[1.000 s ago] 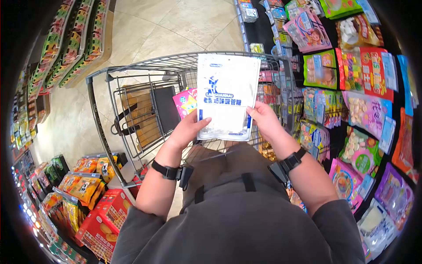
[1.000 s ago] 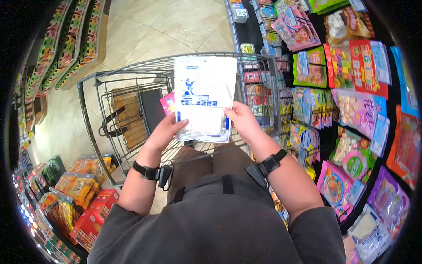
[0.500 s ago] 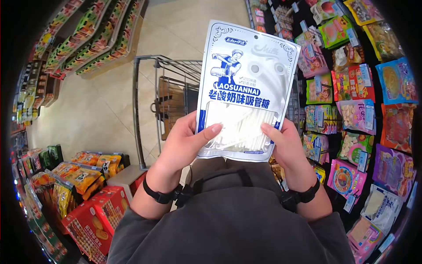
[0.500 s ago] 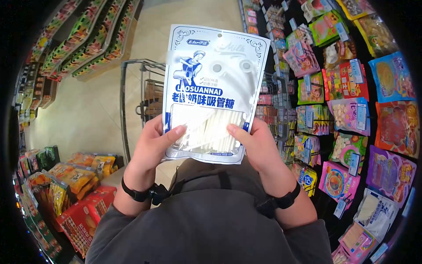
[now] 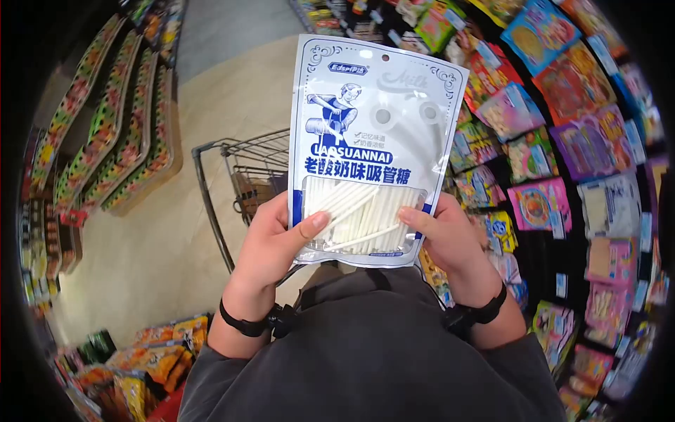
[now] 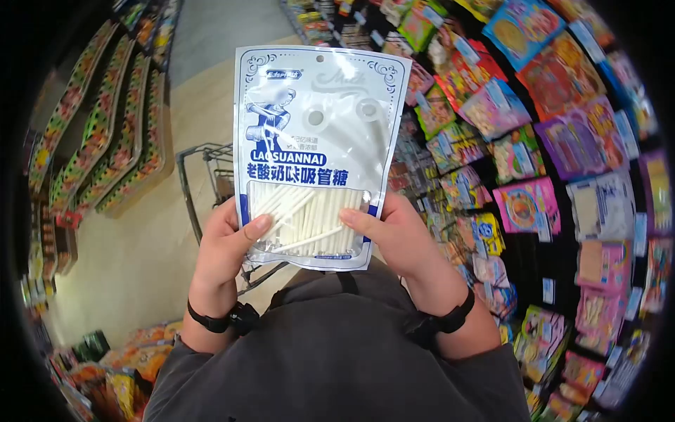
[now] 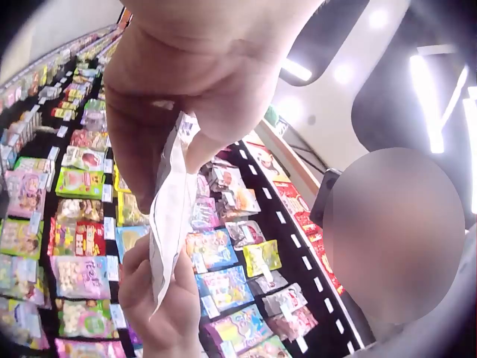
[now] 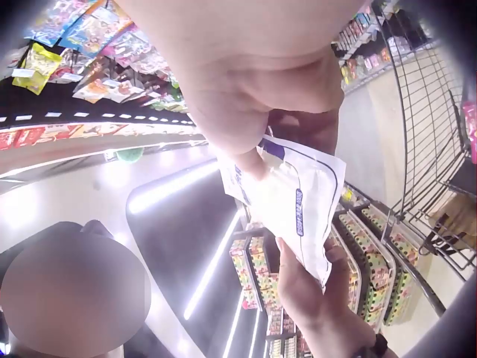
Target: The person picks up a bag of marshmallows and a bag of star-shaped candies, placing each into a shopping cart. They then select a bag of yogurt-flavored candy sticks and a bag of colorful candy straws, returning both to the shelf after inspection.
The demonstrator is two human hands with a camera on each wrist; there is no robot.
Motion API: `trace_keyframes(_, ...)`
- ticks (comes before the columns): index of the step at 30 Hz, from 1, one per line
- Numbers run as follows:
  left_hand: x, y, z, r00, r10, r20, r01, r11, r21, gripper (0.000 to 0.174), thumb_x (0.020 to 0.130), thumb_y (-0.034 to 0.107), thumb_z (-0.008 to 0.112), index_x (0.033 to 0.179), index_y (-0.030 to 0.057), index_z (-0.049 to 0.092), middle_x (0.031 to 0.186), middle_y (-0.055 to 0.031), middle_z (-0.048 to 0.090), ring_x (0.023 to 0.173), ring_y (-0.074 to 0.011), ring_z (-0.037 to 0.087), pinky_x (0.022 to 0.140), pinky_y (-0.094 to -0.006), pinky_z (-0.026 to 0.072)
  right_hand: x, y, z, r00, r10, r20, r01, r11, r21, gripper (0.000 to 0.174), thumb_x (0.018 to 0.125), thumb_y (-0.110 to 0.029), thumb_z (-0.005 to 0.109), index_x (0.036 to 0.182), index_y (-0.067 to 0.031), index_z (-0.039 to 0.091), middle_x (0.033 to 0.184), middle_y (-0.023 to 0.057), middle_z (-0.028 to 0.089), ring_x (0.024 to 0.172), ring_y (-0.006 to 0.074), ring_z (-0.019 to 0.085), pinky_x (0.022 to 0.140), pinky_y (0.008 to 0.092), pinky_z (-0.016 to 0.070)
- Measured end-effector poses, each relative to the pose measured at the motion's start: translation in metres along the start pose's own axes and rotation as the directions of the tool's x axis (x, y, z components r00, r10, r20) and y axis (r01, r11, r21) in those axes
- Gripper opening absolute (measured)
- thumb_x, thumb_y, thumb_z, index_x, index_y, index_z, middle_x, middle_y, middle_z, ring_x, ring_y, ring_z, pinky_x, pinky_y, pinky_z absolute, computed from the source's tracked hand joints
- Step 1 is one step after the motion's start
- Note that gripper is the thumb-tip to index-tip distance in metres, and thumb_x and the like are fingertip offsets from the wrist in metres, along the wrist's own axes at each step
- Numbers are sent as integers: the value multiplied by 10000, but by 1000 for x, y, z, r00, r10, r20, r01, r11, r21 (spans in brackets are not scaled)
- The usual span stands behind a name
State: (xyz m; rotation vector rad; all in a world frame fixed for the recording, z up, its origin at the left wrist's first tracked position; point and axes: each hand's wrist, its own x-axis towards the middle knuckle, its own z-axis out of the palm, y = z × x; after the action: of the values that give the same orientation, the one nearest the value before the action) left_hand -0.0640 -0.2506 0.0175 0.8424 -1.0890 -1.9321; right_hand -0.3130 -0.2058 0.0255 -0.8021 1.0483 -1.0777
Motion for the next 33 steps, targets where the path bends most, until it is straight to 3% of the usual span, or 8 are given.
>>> trace_keyframes(3, 8, -2, 9, 995, -31, 91, 30, 999, 14, 382, 943, 137, 659, 1252, -61, 554, 1163, -102, 658, 1022, -130, 615, 894, -294, 499, -28, -4, 2, 991, -28, -135, 27, 1000, -3, 330, 924, -123, 663, 1210, 35, 613, 1129, 79, 682, 1008, 122, 627, 886, 288, 500)
trace_keyframes(7, 19, -5, 30, 988, -39, 148, 41, 999, -12, 388, 943, 124, 652, 1266, -61, 543, 1172, -104, 656, 1031, -137, 617, 911, -297, 490, -63, -14, -2, 957, -84, -276, 44, 988, -149, 328, 910, -90, 683, 1205, 33, 608, 1107, 65, 676, 993, 107, 624, 870, 277, 508)
trace_keyframes(16, 36, -16, 92, 933, -82, 351, 102, 994, -39, 392, 946, 117, 640, 1276, -64, 528, 1202, -134, 645, 1057, -165, 627, 934, -307, 488, -133, -25, -20, 906, -138, -400, 117, 990, -76, 389, 889, -17, 680, 1257, 30, 566, 1141, 70, 662, 1012, 104, 623, 886, 264, 508)
trace_keyframes(21, 37, -23, 144, 892, -112, 439, 108, 994, 33, 399, 948, 120, 637, 1280, -70, 526, 1200, -135, 646, 1054, -163, 627, 931, -303, 488, -182, -23, -42, 858, -250, -449, 240, 967, -82, 393, 892, 0, 665, 1269, 32, 557, 1178, 66, 651, 1058, 106, 607, 938, 276, 483)
trace_keyframes(31, 11, -65, 257, 811, -180, 557, 127, 983, 132, 379, 955, 105, 618, 1281, -67, 529, 1198, -120, 648, 1058, -154, 617, 934, -297, 474, -302, -5, -96, 766, -331, -551, 360, 931, -60, 400, 906, -5, 628, 1296, 25, 544, 1195, 60, 643, 1066, 108, 599, 954, 288, 472)
trace_keyframes(33, 6, -77, 272, 798, -176, 577, 100, 982, 162, 369, 959, 105, 612, 1281, -57, 533, 1199, -106, 646, 1060, -145, 609, 936, -293, 470, -323, -1, -108, 781, -332, -529, 369, 929, -38, 395, 918, -13, 609, 1306, 25, 540, 1199, 55, 642, 1071, 106, 594, 960, 289, 469)
